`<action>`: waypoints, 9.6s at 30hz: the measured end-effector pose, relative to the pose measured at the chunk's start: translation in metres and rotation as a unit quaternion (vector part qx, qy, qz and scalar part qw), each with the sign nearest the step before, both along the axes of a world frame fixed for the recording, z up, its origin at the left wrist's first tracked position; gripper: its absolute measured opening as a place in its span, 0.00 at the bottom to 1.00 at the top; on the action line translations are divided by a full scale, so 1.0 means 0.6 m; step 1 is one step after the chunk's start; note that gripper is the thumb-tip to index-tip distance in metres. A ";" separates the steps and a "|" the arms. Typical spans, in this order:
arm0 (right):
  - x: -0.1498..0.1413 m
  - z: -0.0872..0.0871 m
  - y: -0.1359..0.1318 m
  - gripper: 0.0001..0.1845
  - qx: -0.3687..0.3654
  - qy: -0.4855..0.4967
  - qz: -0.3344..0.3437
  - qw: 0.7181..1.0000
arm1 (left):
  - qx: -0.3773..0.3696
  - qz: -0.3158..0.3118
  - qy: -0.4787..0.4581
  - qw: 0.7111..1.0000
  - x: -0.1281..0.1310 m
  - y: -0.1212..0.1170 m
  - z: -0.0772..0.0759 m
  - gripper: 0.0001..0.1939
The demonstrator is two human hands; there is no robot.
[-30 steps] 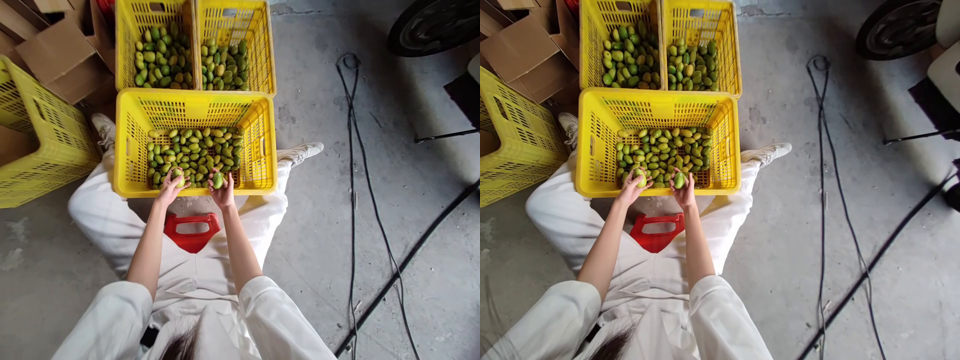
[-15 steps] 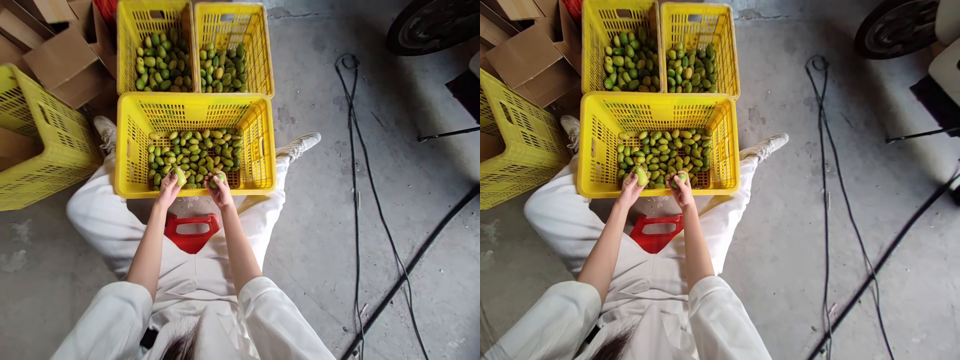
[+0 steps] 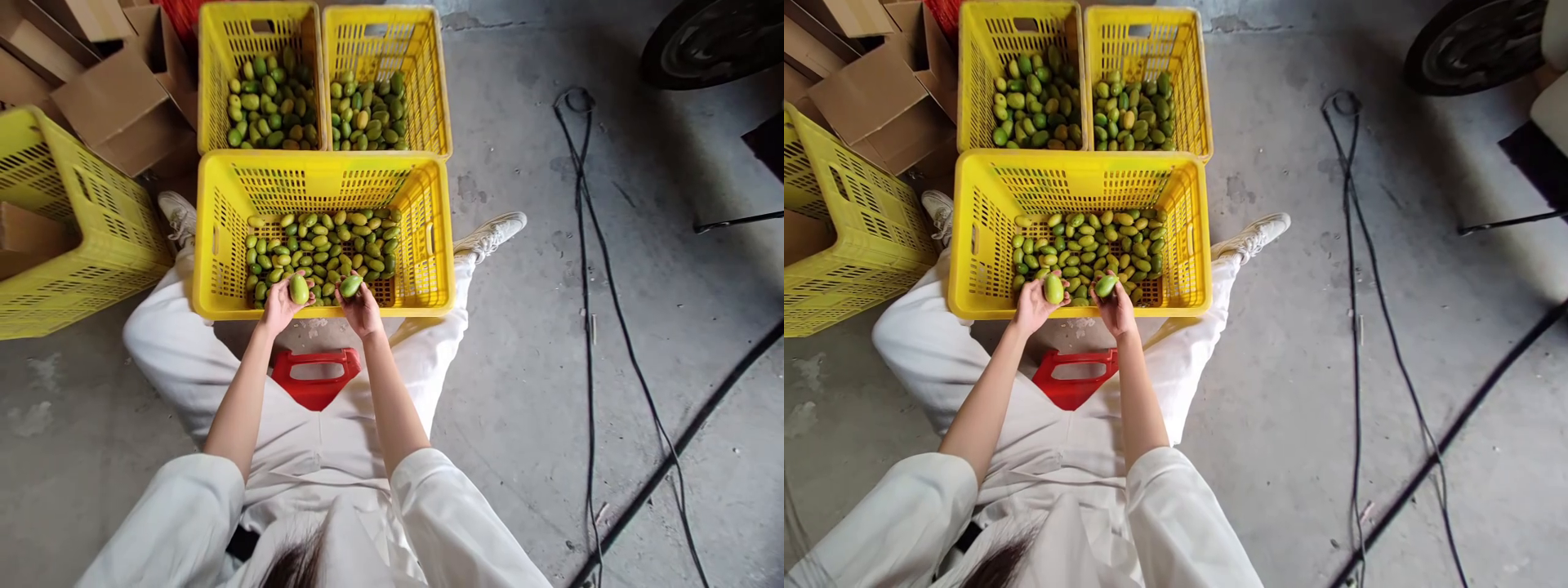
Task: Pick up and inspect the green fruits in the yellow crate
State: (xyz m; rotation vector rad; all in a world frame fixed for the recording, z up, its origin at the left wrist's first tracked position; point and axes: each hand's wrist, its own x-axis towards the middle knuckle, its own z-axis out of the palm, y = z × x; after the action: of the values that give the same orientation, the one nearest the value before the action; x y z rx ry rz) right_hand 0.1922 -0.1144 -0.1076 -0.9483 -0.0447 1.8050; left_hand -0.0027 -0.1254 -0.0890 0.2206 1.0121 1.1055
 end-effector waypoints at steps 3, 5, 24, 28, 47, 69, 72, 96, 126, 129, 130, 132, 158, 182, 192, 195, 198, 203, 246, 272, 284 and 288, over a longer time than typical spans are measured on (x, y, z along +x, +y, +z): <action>0.000 -0.002 -0.003 0.08 -0.008 -0.012 0.000 1.000 | -0.007 0.007 0.013 1.000 -0.002 -0.002 -0.004 0.18; 0.000 -0.002 -0.003 0.10 -0.014 -0.025 -0.006 1.000 | 0.000 0.024 0.024 0.999 -0.001 -0.004 -0.009 0.18; 0.010 0.011 0.005 0.21 -0.006 0.031 0.011 0.999 | -0.015 0.074 -0.002 0.997 -0.007 -0.007 -0.018 0.15; 0.009 0.001 0.001 0.11 -0.009 0.021 -0.002 1.000 | 0.000 0.096 0.005 0.995 0.001 -0.007 -0.021 0.12; 0.003 0.013 0.007 0.12 0.019 0.003 0.032 0.999 | 0.015 0.063 -0.038 0.997 0.000 -0.011 0.002 0.17; 0.016 0.007 0.002 0.14 0.044 0.041 0.047 0.997 | 0.029 0.105 -0.025 0.994 0.005 -0.017 -0.008 0.25; 0.021 0.010 0.003 0.07 0.035 0.065 0.062 0.995 | 0.034 0.066 -0.024 0.997 0.004 -0.016 0.002 0.25; 0.012 0.010 0.005 0.20 0.024 0.027 0.048 0.998 | 0.033 0.086 -0.066 0.994 0.002 -0.019 -0.005 0.17; 0.000 0.007 0.013 0.10 0.004 0.005 0.016 1.000 | 0.009 0.088 -0.028 0.996 0.006 -0.012 -0.001 0.13; 0.000 0.008 0.013 0.14 0.021 0.009 0.000 1.000 | -0.003 0.127 -0.047 0.991 0.003 -0.014 -0.005 0.13; 0.000 0.008 0.013 0.14 0.029 0.009 -0.008 1.000 | -0.008 0.135 -0.048 0.990 0.002 -0.014 -0.007 0.13; -0.002 0.008 0.012 0.12 0.030 0.016 -0.022 0.999 | -0.015 0.136 -0.041 0.990 0.002 -0.014 -0.011 0.12; 0.009 0.028 0.008 0.22 -0.040 0.048 -0.010 0.998 | -0.022 0.113 -0.009 0.993 0.011 -0.010 0.022 0.14; -0.002 0.015 0.003 0.10 0.016 0.029 -0.041 0.999 | 0.005 0.189 -0.001 0.982 0.020 -0.014 -0.006 0.14; 0.003 0.011 0.007 0.18 -0.002 0.046 -0.075 0.996 | -0.037 0.213 -0.079 0.973 0.014 0.001 0.012 0.26; 0.007 0.018 0.006 0.16 -0.018 0.072 -0.082 0.994 | -0.050 0.220 -0.110 0.968 0.007 -0.001 0.019 0.24; 0.013 0.022 0.004 0.08 -0.031 0.077 -0.082 0.993 | -0.068 0.202 -0.128 0.969 0.002 -0.004 0.021 0.17; 0.024 0.020 0.003 0.05 -0.022 0.109 -0.089 0.990 | -0.083 0.183 -0.105 0.974 -0.001 -0.004 0.011 0.12; 0.101 0.026 0.003 0.09 0.033 0.071 -0.206 0.975 | -0.080 0.105 -0.100 0.986 -0.008 -0.008 0.034 0.15; 0.133 0.061 0.012 0.10 0.024 -0.071 -0.151 0.986 | -0.050 0.178 -0.069 0.980 0.004 -0.006 0.000 0.17; 0.089 0.059 0.005 0.08 0.014 0.019 -0.055 0.998 | -0.056 0.153 -0.123 0.979 0.001 -0.006 0.012 0.11; 0.080 0.051 0.003 0.16 0.037 0.028 -0.042 0.998 | -0.041 0.129 -0.116 0.984 -0.002 -0.013 0.008 0.04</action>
State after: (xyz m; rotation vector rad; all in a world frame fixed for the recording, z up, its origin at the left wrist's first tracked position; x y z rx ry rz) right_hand 0.2400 -0.1126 -0.0770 -0.8347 -0.0345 1.7402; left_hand -0.0040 -0.1331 -0.0840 -0.1088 0.8895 1.2883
